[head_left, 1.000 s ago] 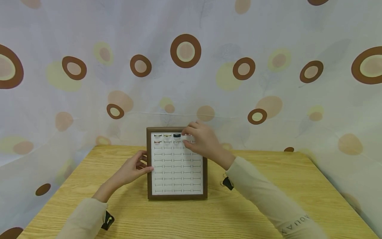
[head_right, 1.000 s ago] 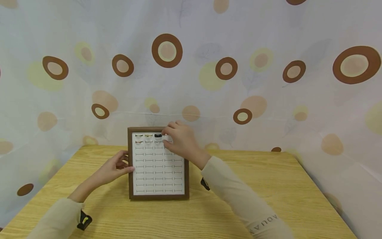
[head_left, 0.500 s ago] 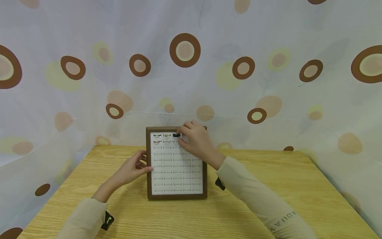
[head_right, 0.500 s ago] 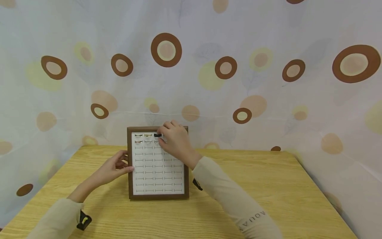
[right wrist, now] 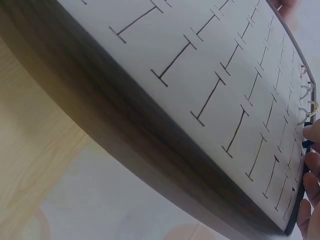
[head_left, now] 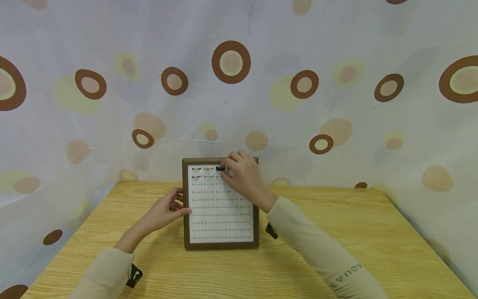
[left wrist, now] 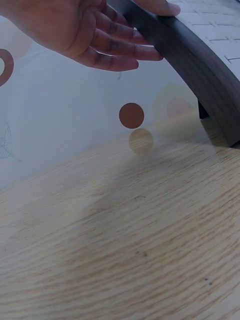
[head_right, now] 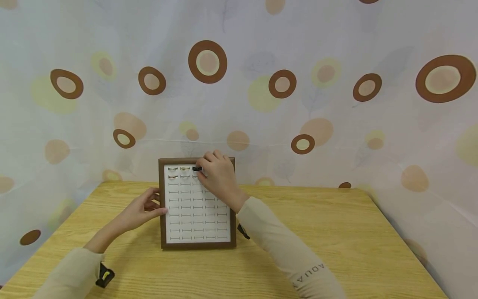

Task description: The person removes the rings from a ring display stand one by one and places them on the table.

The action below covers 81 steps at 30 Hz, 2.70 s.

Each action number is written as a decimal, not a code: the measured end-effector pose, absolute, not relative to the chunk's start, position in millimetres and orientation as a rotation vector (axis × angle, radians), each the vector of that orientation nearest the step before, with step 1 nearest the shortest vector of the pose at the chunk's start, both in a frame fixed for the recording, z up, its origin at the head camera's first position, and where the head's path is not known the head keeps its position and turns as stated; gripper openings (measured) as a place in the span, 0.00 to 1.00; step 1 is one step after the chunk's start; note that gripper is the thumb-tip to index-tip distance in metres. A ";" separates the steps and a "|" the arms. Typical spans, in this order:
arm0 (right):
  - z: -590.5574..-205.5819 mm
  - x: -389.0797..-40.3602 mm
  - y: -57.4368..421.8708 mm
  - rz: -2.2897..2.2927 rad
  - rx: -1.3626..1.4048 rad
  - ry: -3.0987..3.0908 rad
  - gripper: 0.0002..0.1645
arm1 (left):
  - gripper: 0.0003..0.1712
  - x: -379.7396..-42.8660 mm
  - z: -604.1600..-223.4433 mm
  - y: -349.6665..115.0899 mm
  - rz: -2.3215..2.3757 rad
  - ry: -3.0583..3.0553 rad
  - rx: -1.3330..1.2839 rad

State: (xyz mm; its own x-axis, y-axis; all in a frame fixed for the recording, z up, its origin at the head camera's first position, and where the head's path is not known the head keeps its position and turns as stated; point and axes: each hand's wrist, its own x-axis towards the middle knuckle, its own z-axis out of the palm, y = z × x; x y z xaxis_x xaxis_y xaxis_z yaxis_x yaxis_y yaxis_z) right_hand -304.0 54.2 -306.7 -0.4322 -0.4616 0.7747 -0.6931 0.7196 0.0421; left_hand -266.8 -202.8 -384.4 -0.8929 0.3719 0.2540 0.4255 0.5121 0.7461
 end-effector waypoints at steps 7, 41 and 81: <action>-308.1 -306.0 53.5 0.353 0.855 -2.101 0.03 | 0.30 -257.8 -373.4 -196.6 -1.315 -2.698 -0.695; -304.2 -306.7 52.4 0.396 0.842 -2.128 0.05 | 0.32 -267.3 -385.0 -203.3 -1.319 -2.677 -0.722; -284.7 -294.2 51.6 0.558 0.868 -2.423 0.05 | 0.33 -268.7 -383.5 -204.2 -1.255 -2.691 -0.732</action>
